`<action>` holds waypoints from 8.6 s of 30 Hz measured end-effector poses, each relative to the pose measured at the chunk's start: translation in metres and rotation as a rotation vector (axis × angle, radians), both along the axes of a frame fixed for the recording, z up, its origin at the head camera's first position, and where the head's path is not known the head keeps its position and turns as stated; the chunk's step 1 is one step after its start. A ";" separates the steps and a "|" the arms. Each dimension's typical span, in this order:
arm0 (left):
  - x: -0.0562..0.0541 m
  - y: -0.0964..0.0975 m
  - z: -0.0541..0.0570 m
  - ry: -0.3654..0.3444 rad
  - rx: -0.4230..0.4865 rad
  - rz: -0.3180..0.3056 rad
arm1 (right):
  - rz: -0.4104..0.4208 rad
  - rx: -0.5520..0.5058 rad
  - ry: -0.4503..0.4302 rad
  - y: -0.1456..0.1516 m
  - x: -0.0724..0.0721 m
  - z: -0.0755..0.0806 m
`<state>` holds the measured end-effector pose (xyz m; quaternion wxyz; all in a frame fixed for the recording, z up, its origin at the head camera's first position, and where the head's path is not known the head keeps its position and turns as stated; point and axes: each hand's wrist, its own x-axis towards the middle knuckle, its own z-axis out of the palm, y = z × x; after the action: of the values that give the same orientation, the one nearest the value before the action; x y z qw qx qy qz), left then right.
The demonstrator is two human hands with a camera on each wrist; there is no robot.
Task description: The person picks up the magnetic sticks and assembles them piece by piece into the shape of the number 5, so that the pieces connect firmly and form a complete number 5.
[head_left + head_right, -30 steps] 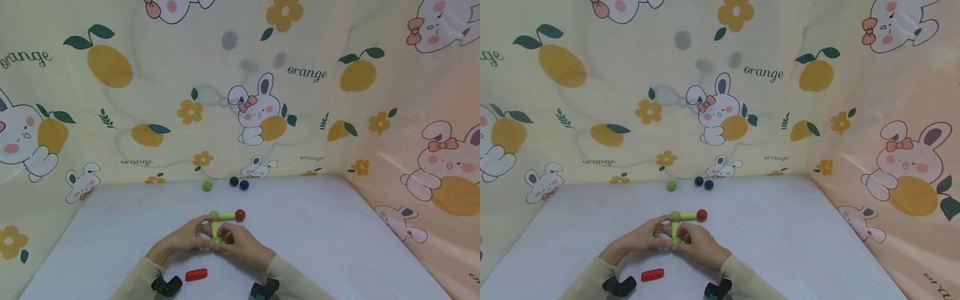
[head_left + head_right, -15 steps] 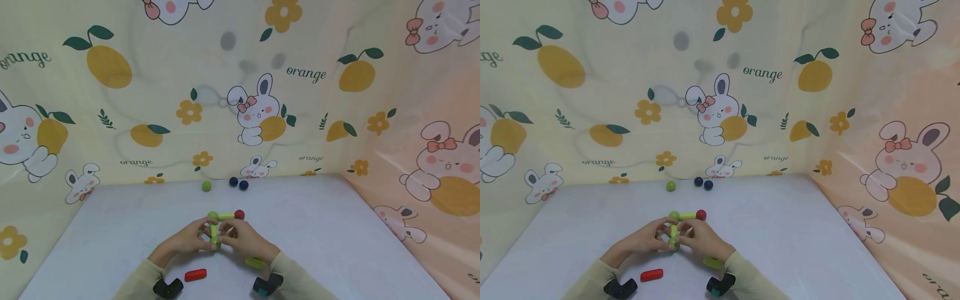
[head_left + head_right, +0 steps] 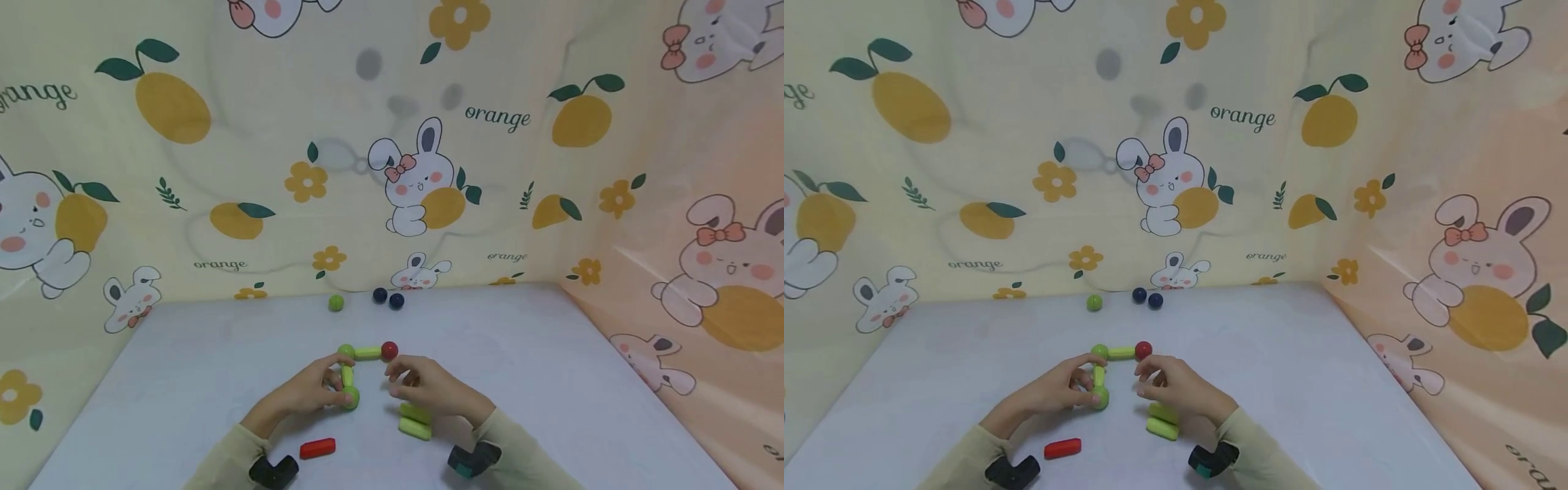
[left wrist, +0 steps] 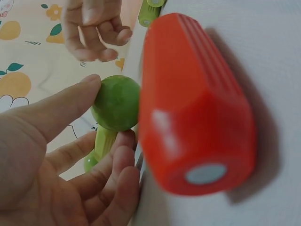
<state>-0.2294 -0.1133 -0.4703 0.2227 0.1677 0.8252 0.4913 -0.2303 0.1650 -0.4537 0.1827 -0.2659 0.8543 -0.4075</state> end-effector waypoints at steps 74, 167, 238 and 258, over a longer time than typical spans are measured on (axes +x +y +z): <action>0.002 -0.002 0.003 -0.049 0.021 0.011 | 0.021 0.070 0.068 0.016 -0.016 -0.007; 0.002 -0.004 -0.001 -0.040 0.067 -0.005 | -0.051 -0.082 -0.042 -0.019 0.006 -0.025; -0.002 -0.005 -0.001 -0.054 0.046 0.010 | -0.310 -0.142 0.100 0.031 -0.055 -0.020; 0.000 -0.005 -0.004 -0.043 0.068 -0.005 | -0.449 -0.118 0.042 0.008 -0.111 -0.035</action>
<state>-0.2298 -0.1180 -0.4740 0.2357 0.1665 0.8026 0.5220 -0.3417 0.1731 -0.4883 0.0535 -0.0880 0.8703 -0.4816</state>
